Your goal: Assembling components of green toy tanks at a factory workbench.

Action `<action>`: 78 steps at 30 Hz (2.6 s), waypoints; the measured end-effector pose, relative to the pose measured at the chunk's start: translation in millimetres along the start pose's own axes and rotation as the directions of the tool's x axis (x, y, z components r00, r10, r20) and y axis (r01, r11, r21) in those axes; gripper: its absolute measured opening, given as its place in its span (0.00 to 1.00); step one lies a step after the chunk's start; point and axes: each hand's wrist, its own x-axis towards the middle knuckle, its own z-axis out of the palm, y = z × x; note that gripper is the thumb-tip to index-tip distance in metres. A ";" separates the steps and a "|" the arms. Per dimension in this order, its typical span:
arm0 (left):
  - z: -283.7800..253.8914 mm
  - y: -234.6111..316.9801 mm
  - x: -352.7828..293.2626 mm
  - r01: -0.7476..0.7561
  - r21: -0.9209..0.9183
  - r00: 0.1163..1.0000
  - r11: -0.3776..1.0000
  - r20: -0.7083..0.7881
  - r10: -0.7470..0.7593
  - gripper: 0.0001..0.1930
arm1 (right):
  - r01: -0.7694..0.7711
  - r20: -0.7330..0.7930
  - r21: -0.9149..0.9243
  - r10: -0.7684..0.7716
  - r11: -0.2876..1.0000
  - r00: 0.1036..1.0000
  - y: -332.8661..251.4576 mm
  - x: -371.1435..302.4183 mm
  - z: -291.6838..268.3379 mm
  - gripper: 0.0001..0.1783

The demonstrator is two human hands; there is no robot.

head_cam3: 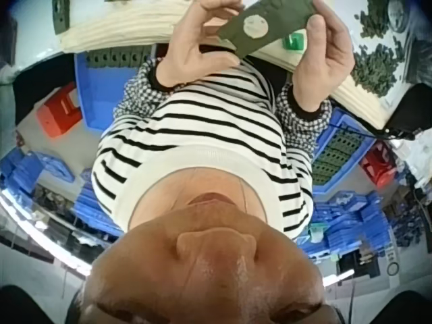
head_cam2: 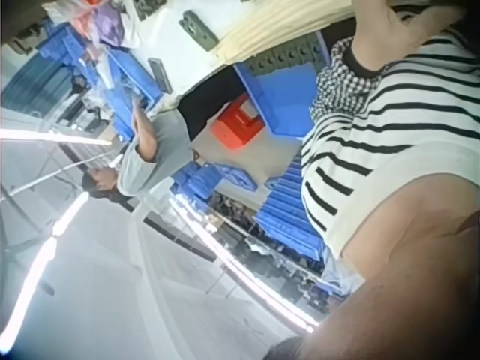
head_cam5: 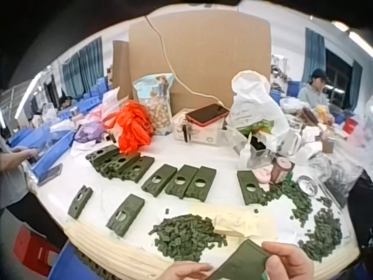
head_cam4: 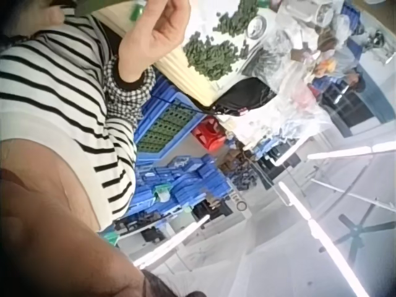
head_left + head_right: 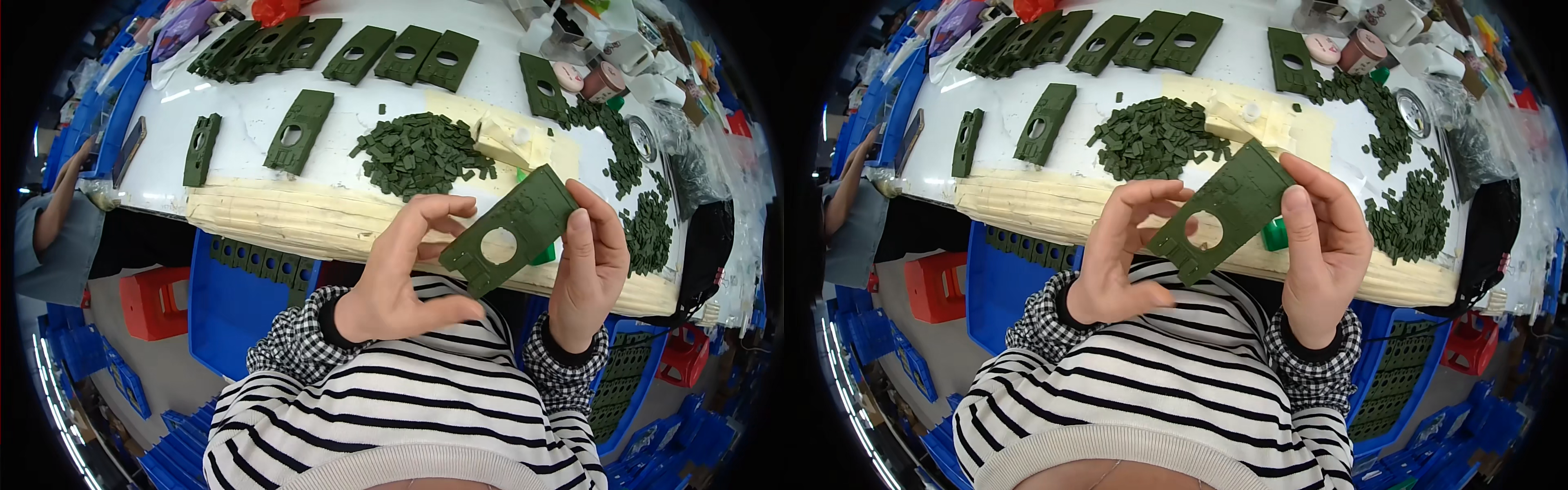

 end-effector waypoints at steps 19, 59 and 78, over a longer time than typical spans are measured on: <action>-134.6 14.5 -12.4 0.358 0.785 0.695 0.506 -0.586 0.417 0.24 | 0.100 0.071 -0.170 -0.089 0.980 0.993 -2.0 -0.4 6.6 0.11; -116.0 39.5 -17.7 -0.011 0.583 0.855 0.812 -0.415 0.310 0.35 | 0.195 0.385 -0.159 -0.121 0.968 0.915 -4.2 14.2 15.8 0.38; -10.3 -30.3 -18.5 0.792 -0.610 0.610 -0.020 0.792 0.009 0.38 | -0.177 0.725 0.079 0.065 0.981 0.686 -14.3 15.5 -20.9 0.44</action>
